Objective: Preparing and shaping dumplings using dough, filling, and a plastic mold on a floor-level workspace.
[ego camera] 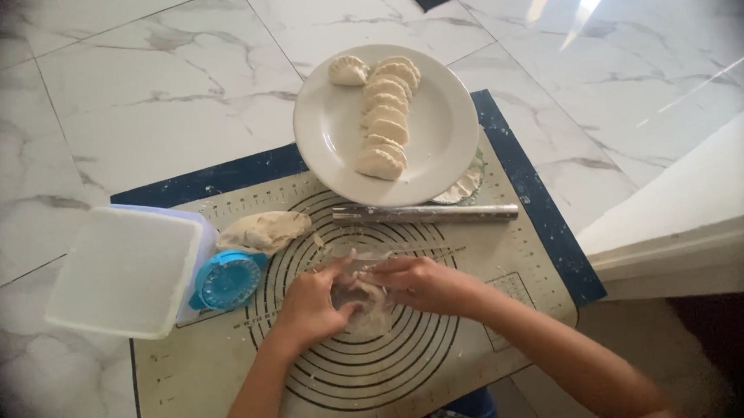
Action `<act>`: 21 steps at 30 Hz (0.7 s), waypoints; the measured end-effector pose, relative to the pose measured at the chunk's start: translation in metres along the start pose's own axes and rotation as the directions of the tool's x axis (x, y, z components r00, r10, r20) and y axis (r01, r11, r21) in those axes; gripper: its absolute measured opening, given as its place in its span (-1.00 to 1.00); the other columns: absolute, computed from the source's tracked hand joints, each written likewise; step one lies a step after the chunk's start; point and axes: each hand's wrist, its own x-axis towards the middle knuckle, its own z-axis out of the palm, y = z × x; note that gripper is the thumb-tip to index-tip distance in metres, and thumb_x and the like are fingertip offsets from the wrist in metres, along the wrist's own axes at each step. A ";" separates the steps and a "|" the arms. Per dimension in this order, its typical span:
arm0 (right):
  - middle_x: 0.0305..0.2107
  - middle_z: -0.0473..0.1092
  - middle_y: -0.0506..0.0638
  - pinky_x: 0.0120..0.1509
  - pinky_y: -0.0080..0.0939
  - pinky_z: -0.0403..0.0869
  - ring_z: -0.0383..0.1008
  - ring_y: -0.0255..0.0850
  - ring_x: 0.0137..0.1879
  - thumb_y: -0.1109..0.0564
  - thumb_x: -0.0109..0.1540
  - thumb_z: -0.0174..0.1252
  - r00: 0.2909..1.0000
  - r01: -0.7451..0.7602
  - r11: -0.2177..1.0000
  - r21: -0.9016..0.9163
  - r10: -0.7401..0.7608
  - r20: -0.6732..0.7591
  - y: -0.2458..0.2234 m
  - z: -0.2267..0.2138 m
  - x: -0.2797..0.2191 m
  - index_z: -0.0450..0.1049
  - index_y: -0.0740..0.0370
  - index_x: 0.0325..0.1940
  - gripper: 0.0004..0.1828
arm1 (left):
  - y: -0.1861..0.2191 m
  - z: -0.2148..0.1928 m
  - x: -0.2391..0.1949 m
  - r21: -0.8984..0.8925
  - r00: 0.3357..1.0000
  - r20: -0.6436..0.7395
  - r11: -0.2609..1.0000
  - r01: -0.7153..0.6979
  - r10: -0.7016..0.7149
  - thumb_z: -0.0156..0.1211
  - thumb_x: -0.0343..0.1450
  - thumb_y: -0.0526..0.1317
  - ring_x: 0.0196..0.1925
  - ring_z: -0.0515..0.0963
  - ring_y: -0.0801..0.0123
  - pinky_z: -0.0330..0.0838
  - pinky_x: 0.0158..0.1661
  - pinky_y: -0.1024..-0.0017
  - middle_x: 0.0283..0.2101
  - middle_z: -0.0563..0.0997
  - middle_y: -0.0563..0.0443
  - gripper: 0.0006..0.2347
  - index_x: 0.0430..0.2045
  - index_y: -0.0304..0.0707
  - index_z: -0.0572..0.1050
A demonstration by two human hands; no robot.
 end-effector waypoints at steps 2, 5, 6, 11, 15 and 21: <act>-0.03 0.51 0.28 0.17 0.02 0.54 0.56 0.10 0.10 0.28 0.25 0.20 1.000 0.002 0.998 -0.070 -0.002 -0.008 0.008 0.009 -0.001 0.54 0.33 0.13 -0.65 | -0.008 0.003 0.002 -0.041 1.000 0.011 0.999 -0.005 0.005 0.54 0.14 -0.20 -0.09 0.70 -0.16 0.57 -0.05 -0.01 -0.22 0.75 -0.18 -0.32 0.23 -0.13 0.45; -0.12 0.54 0.23 0.11 -0.07 0.57 0.59 0.01 0.02 0.21 0.28 0.19 0.994 0.018 0.986 -0.164 -0.036 -0.103 -0.001 0.019 0.002 0.57 0.31 0.04 -0.74 | -0.009 0.004 0.002 -0.072 1.000 -0.004 0.997 0.000 -0.001 0.54 0.11 -0.23 -0.17 0.71 -0.11 0.58 -0.12 0.02 -0.26 0.76 -0.16 -0.33 0.19 -0.17 0.48; -0.18 0.55 0.22 0.07 -0.05 0.58 0.60 0.01 -0.03 0.18 0.29 0.19 0.980 0.030 0.980 -0.195 -0.067 -0.187 -0.008 0.021 0.004 0.59 0.34 -0.02 -0.77 | -0.006 0.005 0.002 -0.066 0.999 -0.033 0.998 0.008 -0.010 0.55 0.08 -0.25 -0.25 0.73 -0.05 0.59 -0.17 0.07 -0.32 0.77 -0.14 -0.35 0.14 -0.16 0.53; -0.12 0.54 0.13 0.17 -0.08 0.53 0.55 -0.03 0.03 0.29 0.27 0.13 0.976 0.011 0.878 -0.479 -0.114 -0.186 -0.005 0.038 0.014 0.58 0.31 -0.11 -0.85 | -0.007 0.010 0.008 -0.030 0.996 -0.082 0.999 0.024 -0.026 0.47 0.18 -0.26 -0.42 0.64 0.09 0.54 -0.31 0.24 -0.45 0.71 -0.07 -0.55 0.00 -0.17 0.59; -0.15 0.43 0.16 0.18 0.09 0.47 0.49 0.10 0.03 0.22 0.30 0.03 0.971 -0.047 0.876 -0.481 -0.072 -0.226 0.005 0.056 0.012 0.48 0.31 0.00 -0.77 | 0.000 0.014 0.001 -0.052 0.981 -0.167 0.995 0.086 -0.093 0.45 0.24 -0.19 -0.30 0.66 -0.17 0.55 -0.27 0.01 -0.47 0.67 -0.20 -0.75 -0.25 -0.13 0.65; -0.35 0.52 0.14 0.01 0.04 0.52 0.57 0.09 -0.13 0.13 0.22 0.13 0.921 -0.226 0.973 -0.049 0.197 -0.337 -0.004 0.029 0.031 0.58 0.23 -0.19 -0.82 | 0.030 -0.037 -0.017 -0.058 0.965 -0.260 0.998 0.001 -0.016 0.32 0.25 -0.26 -0.39 0.67 -0.22 0.50 -0.26 -0.01 -0.49 0.67 -0.33 -0.52 0.11 -0.26 0.51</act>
